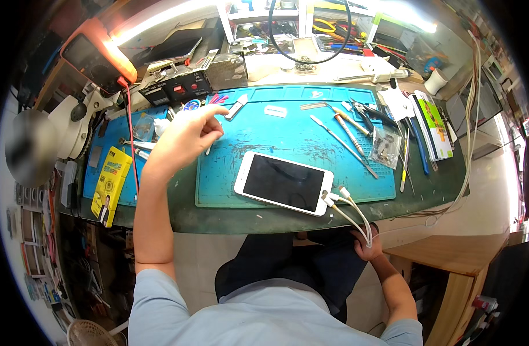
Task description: The person uses a yellow heating tool to warm the back of a smartphone, then removes the back cover and disconnects internal cables. They replace the battery, reconnect the components, and reassemble the phone. Finally, they connect a charging cable and test the device by unlocking it and using the dialer.
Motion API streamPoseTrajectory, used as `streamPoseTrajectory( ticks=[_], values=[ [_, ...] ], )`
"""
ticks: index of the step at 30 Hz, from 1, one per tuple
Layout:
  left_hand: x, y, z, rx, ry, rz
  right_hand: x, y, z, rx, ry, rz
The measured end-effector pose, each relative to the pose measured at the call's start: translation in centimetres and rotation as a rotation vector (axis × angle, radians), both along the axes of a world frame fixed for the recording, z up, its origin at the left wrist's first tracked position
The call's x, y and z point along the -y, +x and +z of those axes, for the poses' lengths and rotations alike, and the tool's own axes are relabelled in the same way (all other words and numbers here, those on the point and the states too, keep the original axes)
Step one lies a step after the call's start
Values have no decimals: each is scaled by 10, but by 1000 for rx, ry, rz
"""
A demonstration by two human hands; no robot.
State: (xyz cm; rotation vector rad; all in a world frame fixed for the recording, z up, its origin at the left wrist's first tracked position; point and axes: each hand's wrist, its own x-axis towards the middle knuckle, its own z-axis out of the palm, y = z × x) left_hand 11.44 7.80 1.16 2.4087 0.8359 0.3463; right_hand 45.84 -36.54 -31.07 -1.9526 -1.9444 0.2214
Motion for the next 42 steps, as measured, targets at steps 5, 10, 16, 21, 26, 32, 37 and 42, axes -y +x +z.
streamPoseTrajectory(
  ticks=[5, 10, 16, 21, 26, 32, 37, 42],
  values=[
    [-1, 3, -15, -13, 195, -29, 1, -2, -2, -12, 12, -14],
    [11, 8, -26, -123, 571, 5, 2, -2, -1, 6, 15, 8],
    [23, 13, -27, -240, 766, 9, -2, 0, 8, 2, -21, 41],
    [24, 18, -37, -244, 758, 0, 2, 5, 6, -28, -23, 53],
    [26, 17, -38, -242, 774, 26, 5, -1, 4, -44, 12, 13],
    [33, 8, -26, -56, 605, 51, 8, 1, -2, -65, 92, 10],
    [97, -64, 26, 27, 150, 44, 9, 1, -13, -30, 77, -18],
    [137, -137, 50, -218, -260, 188, 3, -8, 2, -50, 61, -3]
  ],
)
